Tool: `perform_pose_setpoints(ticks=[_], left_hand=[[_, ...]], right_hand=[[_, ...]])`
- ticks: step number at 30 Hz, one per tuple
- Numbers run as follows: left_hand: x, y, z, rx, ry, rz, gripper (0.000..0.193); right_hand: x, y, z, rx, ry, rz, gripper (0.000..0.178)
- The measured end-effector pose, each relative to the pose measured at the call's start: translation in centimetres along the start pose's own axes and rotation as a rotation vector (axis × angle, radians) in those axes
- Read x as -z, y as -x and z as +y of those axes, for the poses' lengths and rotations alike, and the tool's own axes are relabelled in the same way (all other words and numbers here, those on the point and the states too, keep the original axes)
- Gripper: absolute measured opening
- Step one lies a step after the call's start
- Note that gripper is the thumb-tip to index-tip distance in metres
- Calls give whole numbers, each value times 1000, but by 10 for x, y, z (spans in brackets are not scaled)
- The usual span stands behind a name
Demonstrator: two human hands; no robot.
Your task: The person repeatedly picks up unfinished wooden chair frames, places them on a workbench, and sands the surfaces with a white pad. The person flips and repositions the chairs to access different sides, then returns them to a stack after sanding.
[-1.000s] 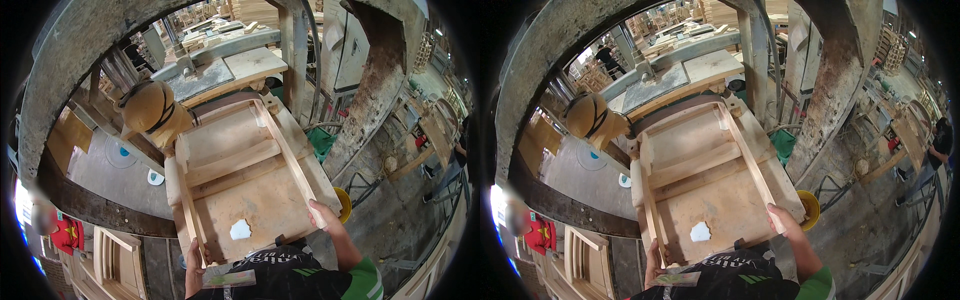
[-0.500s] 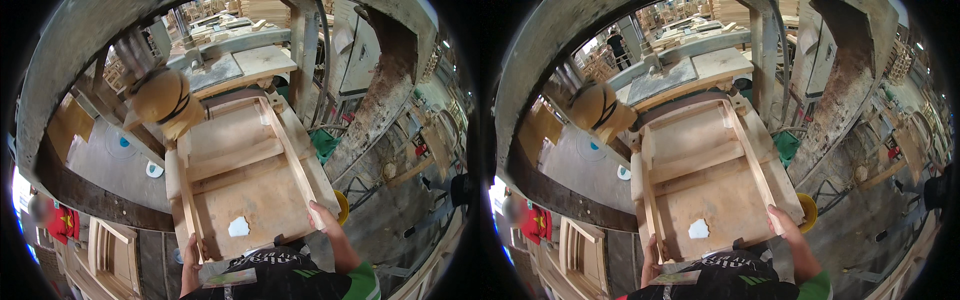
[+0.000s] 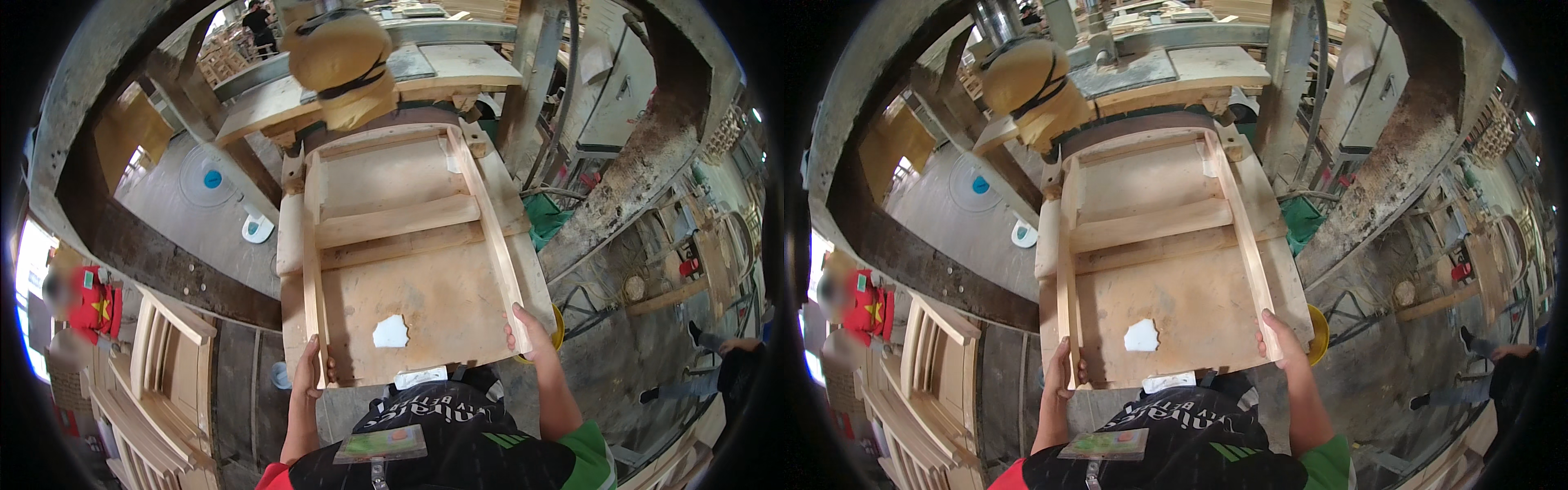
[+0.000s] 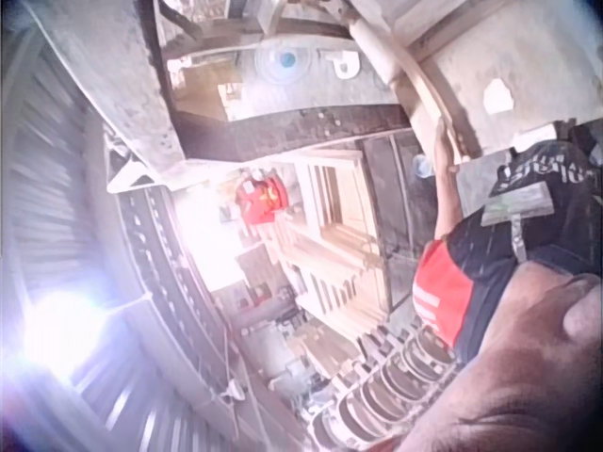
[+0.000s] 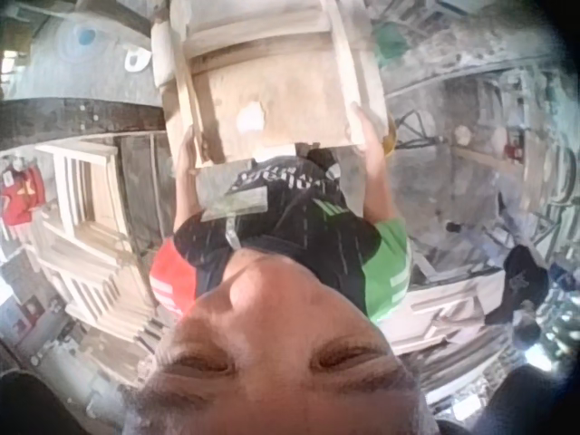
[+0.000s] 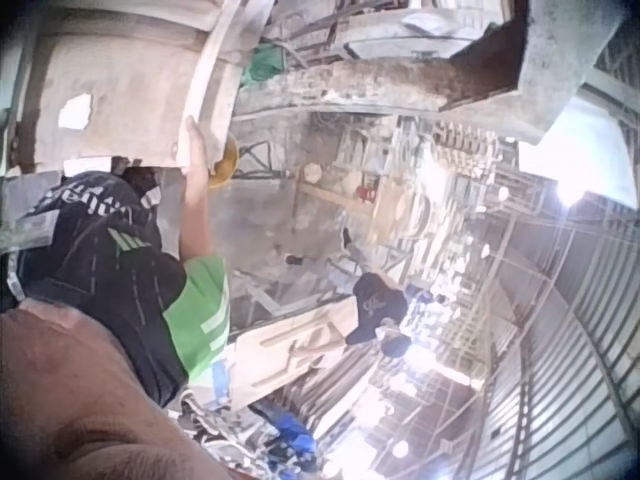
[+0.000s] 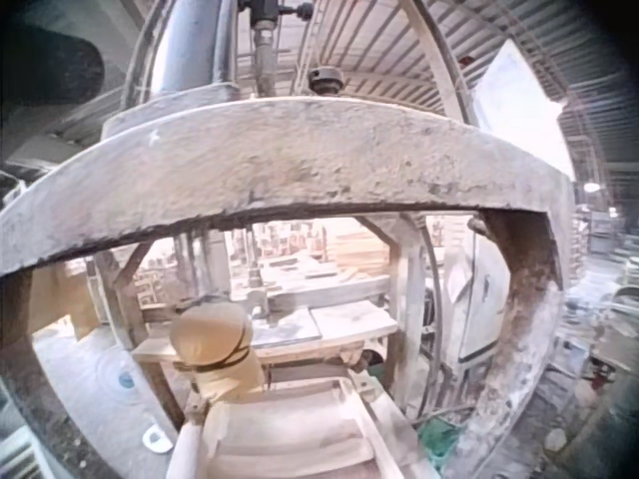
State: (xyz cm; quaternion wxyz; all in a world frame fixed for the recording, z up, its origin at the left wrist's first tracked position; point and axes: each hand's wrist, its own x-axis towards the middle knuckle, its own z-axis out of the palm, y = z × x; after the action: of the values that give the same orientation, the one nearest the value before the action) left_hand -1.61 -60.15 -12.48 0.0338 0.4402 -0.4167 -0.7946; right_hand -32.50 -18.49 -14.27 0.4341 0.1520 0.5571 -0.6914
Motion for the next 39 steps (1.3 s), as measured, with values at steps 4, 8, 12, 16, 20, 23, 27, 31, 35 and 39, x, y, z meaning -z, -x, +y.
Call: perform_pose_setpoints(ticks=[4,8,12,16,20,23,27,31,35,39], left_hand=[[-5,6,0,-28,-21,18,48],[-6,16,-1,-9,-22,14,50],[-5,30,-6,-13,-41,31,50],[-1,46,-17,-35,-64,21,52],[7,59,-26,-40,-60,50,55],[9,62,-28,-17,-51,69,56],[14,73,-33,10,-39,78,58],[17,87,-37,34,-43,84,61],[24,96,-46,50,-25,94,60],[40,109,-66,50,-10,-2,57]], right_hand=[[3,2,1,-5,0,-19,55],[7,9,2,-7,-20,-35,52],[11,22,12,22,-4,-55,52],[17,37,27,54,-2,-48,51],[18,53,37,65,-7,-51,50],[18,64,42,78,-18,-39,49],[19,78,46,90,-14,-39,49],[21,90,53,70,-33,-35,48],[20,104,57,74,-23,-42,46],[33,119,76,39,9,-44,45]])
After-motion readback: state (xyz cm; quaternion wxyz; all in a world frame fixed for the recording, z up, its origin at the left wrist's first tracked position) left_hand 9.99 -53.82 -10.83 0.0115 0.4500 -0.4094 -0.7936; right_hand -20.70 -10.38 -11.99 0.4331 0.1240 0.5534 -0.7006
